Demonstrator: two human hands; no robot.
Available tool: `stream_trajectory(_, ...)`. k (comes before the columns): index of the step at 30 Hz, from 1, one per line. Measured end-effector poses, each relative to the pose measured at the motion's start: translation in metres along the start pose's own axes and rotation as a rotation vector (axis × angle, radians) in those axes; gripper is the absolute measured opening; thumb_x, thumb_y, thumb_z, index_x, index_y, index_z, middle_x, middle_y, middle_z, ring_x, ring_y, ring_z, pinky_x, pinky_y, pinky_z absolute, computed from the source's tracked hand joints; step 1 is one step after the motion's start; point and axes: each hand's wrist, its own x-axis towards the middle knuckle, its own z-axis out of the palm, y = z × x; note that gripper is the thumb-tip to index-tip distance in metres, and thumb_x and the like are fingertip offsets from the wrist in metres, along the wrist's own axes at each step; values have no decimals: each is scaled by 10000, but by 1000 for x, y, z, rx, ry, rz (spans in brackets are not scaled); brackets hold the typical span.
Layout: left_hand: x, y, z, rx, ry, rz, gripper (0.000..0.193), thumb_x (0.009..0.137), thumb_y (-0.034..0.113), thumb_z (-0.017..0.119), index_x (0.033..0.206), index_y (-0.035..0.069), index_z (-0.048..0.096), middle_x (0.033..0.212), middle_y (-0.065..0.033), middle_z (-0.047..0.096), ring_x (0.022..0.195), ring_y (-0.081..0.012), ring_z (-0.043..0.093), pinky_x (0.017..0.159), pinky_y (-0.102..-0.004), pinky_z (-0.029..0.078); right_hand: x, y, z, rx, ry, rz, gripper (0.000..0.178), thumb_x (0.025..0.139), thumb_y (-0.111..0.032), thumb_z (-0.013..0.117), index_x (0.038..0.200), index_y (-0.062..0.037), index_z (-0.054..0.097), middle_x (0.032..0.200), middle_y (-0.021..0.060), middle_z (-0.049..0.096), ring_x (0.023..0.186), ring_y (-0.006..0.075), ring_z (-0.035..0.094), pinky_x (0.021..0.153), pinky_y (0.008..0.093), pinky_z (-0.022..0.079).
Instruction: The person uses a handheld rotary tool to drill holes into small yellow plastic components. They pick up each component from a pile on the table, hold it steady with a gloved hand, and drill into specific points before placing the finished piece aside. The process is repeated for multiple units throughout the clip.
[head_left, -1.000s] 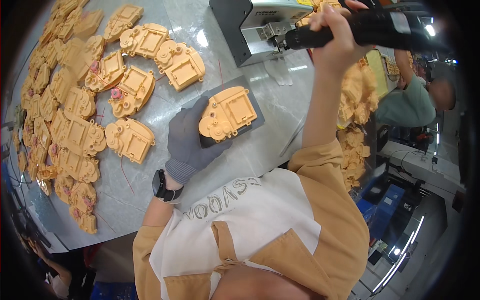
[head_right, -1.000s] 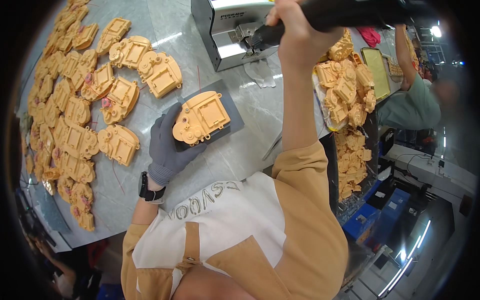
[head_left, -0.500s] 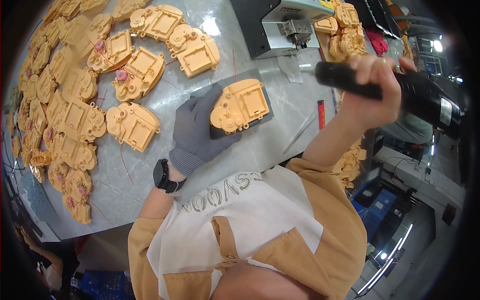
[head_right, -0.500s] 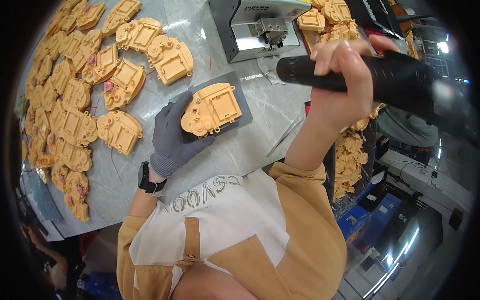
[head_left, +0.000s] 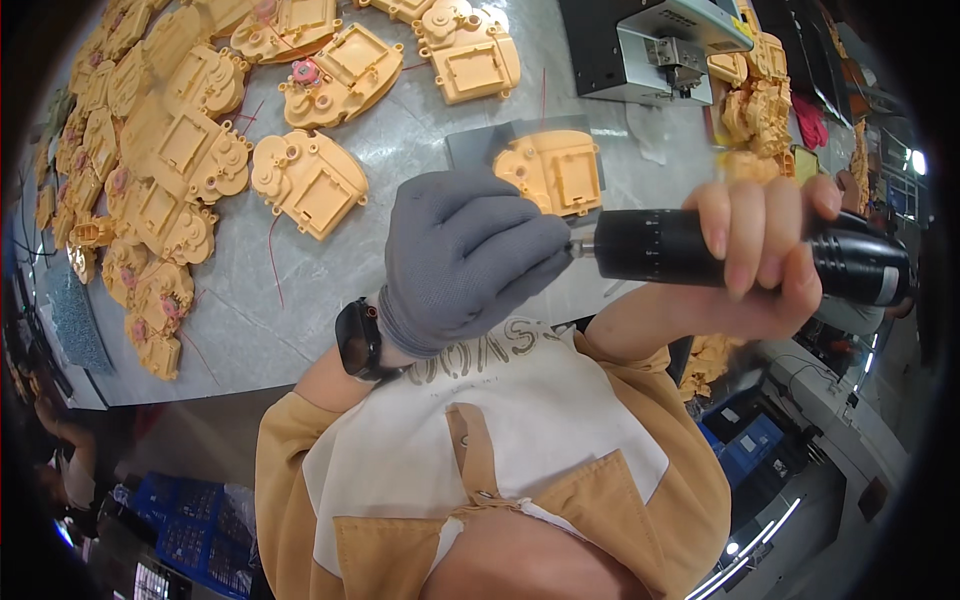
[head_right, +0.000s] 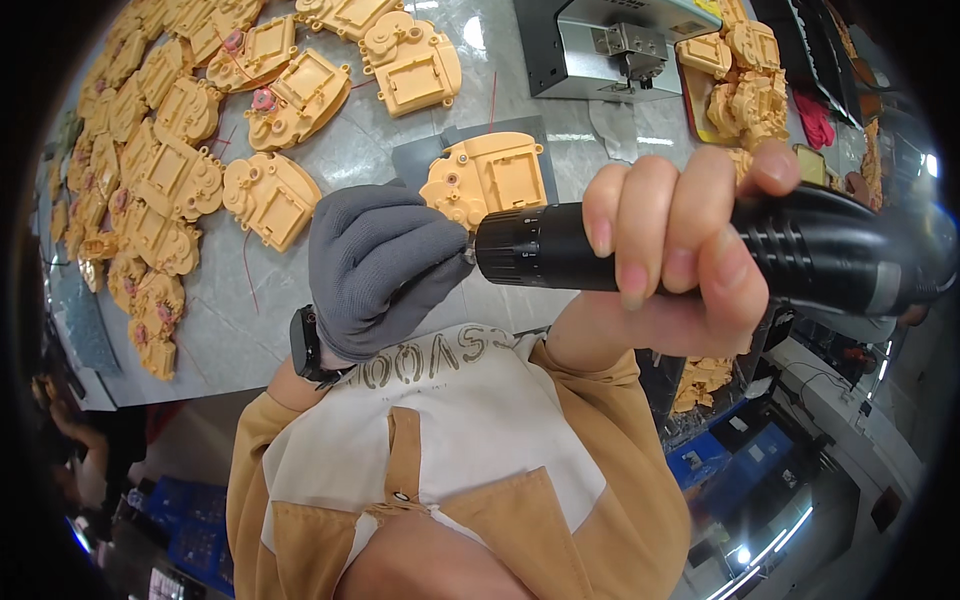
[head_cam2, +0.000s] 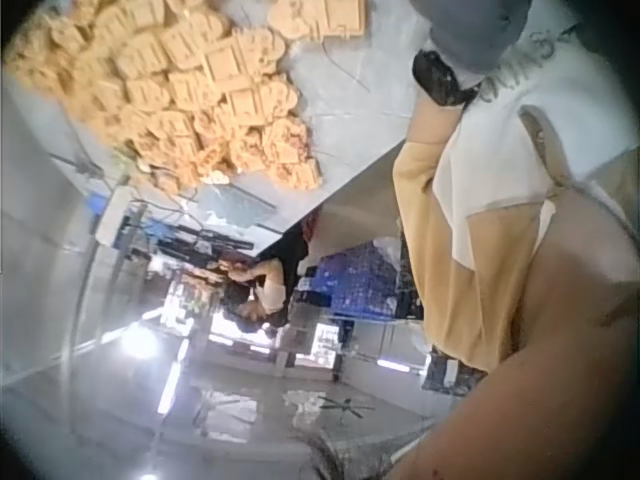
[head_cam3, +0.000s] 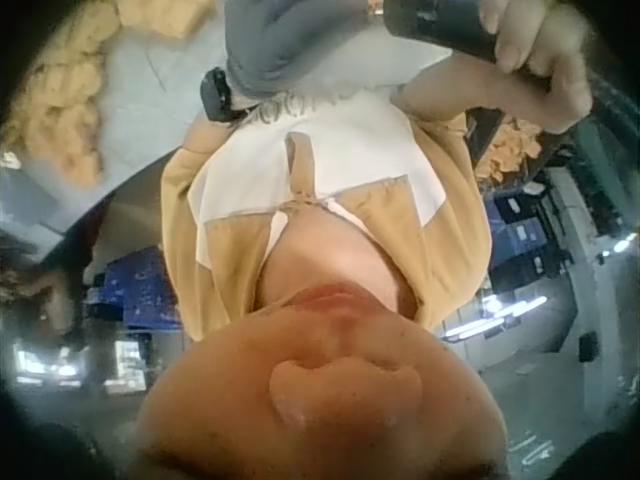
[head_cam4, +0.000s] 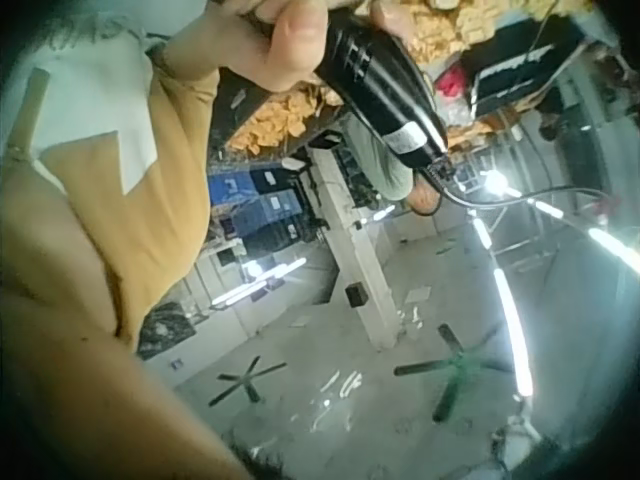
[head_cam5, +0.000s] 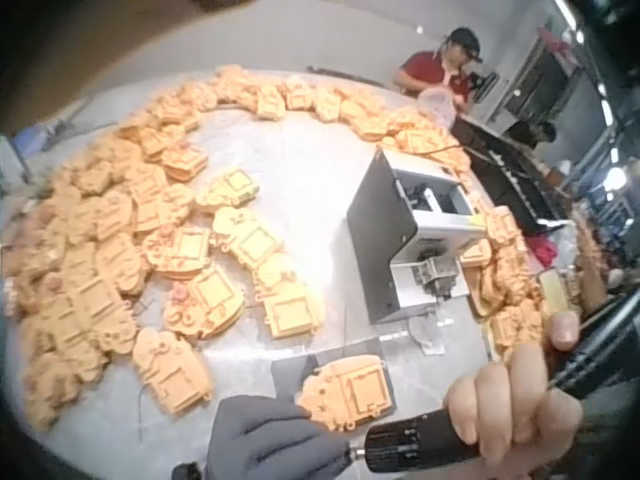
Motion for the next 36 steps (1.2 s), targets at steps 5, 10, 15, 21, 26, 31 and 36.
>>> stream_trajectory(5, -4, -3, -1, -63, -111, -103, 194, 652, 84, 713, 827, 99, 631, 774, -31, 614, 724, -209, 564, 663, -313, 426, -10, -9, -1, 98, 128, -131, 339, 805, -82, 431, 1141, -42, 407, 679, 13, 432, 573, 141, 457, 629, 318, 366)
stream_trajectory(10, -5, 14, 8, -688, -3, -619, 189, 755, 100, 658, 915, 18, 599, 824, -79, 611, 713, -183, 563, 679, -287, 454, -10, -8, 2, 37, 74, -144, 342, 812, -96, 436, 1146, -40, 391, 682, 15, 433, 575, 136, 456, 639, 327, 370)
stream_trajectory(15, -2, 13, 3, -1529, 143, -1089, 239, 890, 129, 491, 1115, 48, 508, 909, -95, 608, 834, -190, 596, 782, -293, 480, -15, -4, 21, -72, 165, -194, 256, 764, -74, 506, 1008, -45, 434, 633, -16, 444, 532, 89, 462, 620, 274, 361)
stream_trajectory(21, 1, 23, 11, -1836, 189, -1315, 316, 913, 169, 427, 1211, 67, 418, 1069, -91, 559, 1024, -211, 534, 830, -315, 447, -21, 6, 38, -398, -43, -221, 323, 793, -101, 518, 1098, -73, 415, 654, -9, 464, 551, 105, 479, 625, 281, 379)
stream_trajectory(26, 4, 26, 15, -1805, 213, -1347, 326, 915, 189, 426, 1217, 69, 412, 1056, -81, 568, 1006, -209, 546, 817, -297, 440, -25, -1, 36, -444, -89, -229, 321, 806, -102, 515, 1109, -90, 411, 669, -4, 463, 558, 113, 480, 621, 284, 378)
stream_trajectory(31, 2, 25, 17, -1775, 231, -1325, 322, 915, 182, 425, 1214, 64, 410, 1036, -89, 578, 980, -219, 559, 820, -307, 444, -25, 0, 35, -434, -135, -186, 320, 807, -99, 512, 1110, -91, 410, 671, -1, 459, 570, 117, 481, 622, 287, 372)
stream_trajectory(36, 4, 29, 12, -1582, 152, -1224, 325, 922, 174, 405, 1222, 47, 395, 1040, -120, 574, 974, -232, 561, 829, -337, 458, -28, 6, 35, -418, -36, -279, 320, 798, -97, 505, 1106, -83, 418, 668, -3, 458, 567, 105, 472, 629, 284, 367)
